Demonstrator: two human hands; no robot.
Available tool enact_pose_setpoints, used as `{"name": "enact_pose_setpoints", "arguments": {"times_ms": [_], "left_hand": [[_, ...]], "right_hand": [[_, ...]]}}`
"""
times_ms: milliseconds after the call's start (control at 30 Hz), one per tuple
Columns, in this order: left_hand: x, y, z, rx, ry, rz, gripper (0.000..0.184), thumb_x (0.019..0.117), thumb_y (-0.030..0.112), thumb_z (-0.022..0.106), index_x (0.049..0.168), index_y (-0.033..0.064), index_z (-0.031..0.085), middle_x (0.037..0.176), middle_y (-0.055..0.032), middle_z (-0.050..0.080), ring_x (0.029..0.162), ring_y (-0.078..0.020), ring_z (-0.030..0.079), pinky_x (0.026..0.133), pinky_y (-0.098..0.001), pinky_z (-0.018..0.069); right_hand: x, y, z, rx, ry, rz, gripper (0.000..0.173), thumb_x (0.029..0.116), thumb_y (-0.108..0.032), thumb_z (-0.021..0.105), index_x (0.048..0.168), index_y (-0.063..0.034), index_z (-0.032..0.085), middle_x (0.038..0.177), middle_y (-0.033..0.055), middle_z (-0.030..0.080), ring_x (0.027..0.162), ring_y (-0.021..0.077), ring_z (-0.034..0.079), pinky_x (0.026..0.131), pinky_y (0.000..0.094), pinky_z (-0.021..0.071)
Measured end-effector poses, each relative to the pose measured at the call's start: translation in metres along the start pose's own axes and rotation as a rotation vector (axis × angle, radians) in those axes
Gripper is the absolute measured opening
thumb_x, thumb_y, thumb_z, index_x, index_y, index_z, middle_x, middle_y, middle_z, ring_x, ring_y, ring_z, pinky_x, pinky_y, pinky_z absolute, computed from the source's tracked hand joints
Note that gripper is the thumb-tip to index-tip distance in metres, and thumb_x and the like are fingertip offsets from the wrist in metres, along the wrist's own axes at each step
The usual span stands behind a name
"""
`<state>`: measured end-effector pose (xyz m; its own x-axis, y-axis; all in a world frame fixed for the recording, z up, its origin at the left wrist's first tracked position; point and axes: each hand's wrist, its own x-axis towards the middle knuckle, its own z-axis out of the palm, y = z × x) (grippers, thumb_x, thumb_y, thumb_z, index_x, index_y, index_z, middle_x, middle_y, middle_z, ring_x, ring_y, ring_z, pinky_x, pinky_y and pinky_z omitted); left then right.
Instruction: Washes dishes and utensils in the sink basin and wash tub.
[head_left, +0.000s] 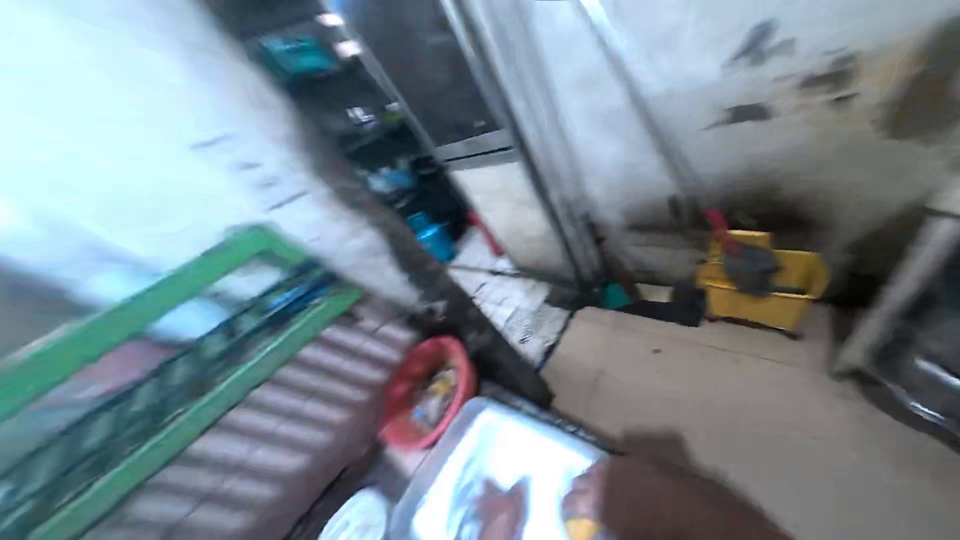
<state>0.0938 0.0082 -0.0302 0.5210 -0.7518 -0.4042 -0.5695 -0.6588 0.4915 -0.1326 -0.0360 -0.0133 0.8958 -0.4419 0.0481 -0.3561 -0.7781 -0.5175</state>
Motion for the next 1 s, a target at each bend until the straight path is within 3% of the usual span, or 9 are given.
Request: {"name": "enact_pose_setpoints", "arguments": {"times_ms": [67,133,200,367,567,667,867,1000], "left_hand": [[0.015,0.012,0.018,0.125,0.045,-0.014,0.097,0.0966,0.051,0.065,0.161,-0.0034,0.018,0.164,-0.0357,0.017,0.151,-0.0518,0.024,0.12,-0.0598,0.0299],[0.022,0.024,0.03,0.161,0.061,-0.068,0.102,0.0907,0.059,0.067,0.164,0.0066,0.02,0.168,-0.0307,0.007,0.149,-0.053,0.027,0.112,-0.0633,0.0397],[0.02,0.032,0.035,0.158,0.049,-0.088,0.103,0.0886,0.061,0.067,0.165,0.0101,0.02,0.17,-0.0268,0.0,0.148,-0.0531,0.029,0.109,-0.0649,0.0426],[0.02,0.045,0.037,0.193,0.014,-0.115,0.105,0.0873,0.067,0.065,0.165,0.0115,0.02,0.17,-0.0257,0.005,0.152,-0.0495,0.024,0.113,-0.0711,0.0316],[0.014,0.052,0.041,0.219,0.0,-0.054,0.107,0.0843,0.052,0.075,0.165,0.0105,0.018,0.172,-0.0198,-0.002,0.149,-0.0448,0.032,0.109,-0.0623,0.0429],[0.016,0.049,0.042,0.185,0.01,-0.07,0.099,0.0874,0.037,0.073,0.165,0.0126,0.017,0.171,-0.0223,0.005,0.144,-0.0448,0.041,0.104,-0.0587,0.0487],[0.039,0.043,0.029,0.105,0.05,-0.165,0.093,0.0871,0.034,0.073,0.164,0.0182,0.023,0.169,-0.0232,0.013,0.144,-0.0477,0.039,0.107,-0.0605,0.0459],[0.049,0.028,0.021,-0.019,0.115,-0.163,0.089,0.0863,0.025,0.074,0.163,0.0176,0.028,0.167,-0.0243,0.02,0.138,-0.0455,0.047,0.104,-0.0575,0.0495]], "right_hand": [[0.003,-0.002,-0.012,-0.006,-0.167,0.045,0.042,0.0921,-0.017,0.072,0.133,-0.0146,0.063,0.126,0.0149,0.067,0.114,0.039,0.065,0.094,0.0622,0.0521],[0.007,-0.006,-0.022,-0.025,-0.279,0.101,0.047,0.0924,-0.018,0.07,0.139,-0.0169,0.06,0.129,0.015,0.066,0.113,0.04,0.065,0.091,0.064,0.0523],[0.01,-0.005,-0.023,-0.046,-0.311,0.095,0.049,0.0929,-0.02,0.07,0.141,-0.0169,0.059,0.132,0.0149,0.065,0.116,0.0401,0.064,0.093,0.0631,0.0518],[0.017,-0.002,-0.022,-0.117,-0.394,0.105,0.052,0.0929,-0.02,0.07,0.143,-0.0133,0.057,0.135,0.0175,0.063,0.118,0.043,0.063,0.092,0.0647,0.0514],[0.017,-0.009,-0.032,-0.136,-0.425,0.12,0.049,0.0943,-0.022,0.069,0.141,-0.0099,0.059,0.132,0.0198,0.065,0.115,0.0439,0.065,0.092,0.0645,0.051],[0.018,-0.008,-0.033,-0.148,-0.444,0.094,0.05,0.0951,-0.022,0.068,0.143,-0.0094,0.057,0.134,0.0198,0.064,0.117,0.0436,0.064,0.095,0.0638,0.0498],[0.017,-0.001,-0.029,-0.116,-0.422,0.098,0.052,0.0938,-0.023,0.069,0.144,-0.0133,0.057,0.137,0.0177,0.063,0.118,0.0428,0.064,0.095,0.0638,0.0506],[0.016,-0.001,-0.029,-0.143,-0.426,0.115,0.053,0.0947,-0.024,0.068,0.145,-0.0138,0.056,0.138,0.0168,0.062,0.118,0.0421,0.064,0.094,0.0637,0.0512]]}}
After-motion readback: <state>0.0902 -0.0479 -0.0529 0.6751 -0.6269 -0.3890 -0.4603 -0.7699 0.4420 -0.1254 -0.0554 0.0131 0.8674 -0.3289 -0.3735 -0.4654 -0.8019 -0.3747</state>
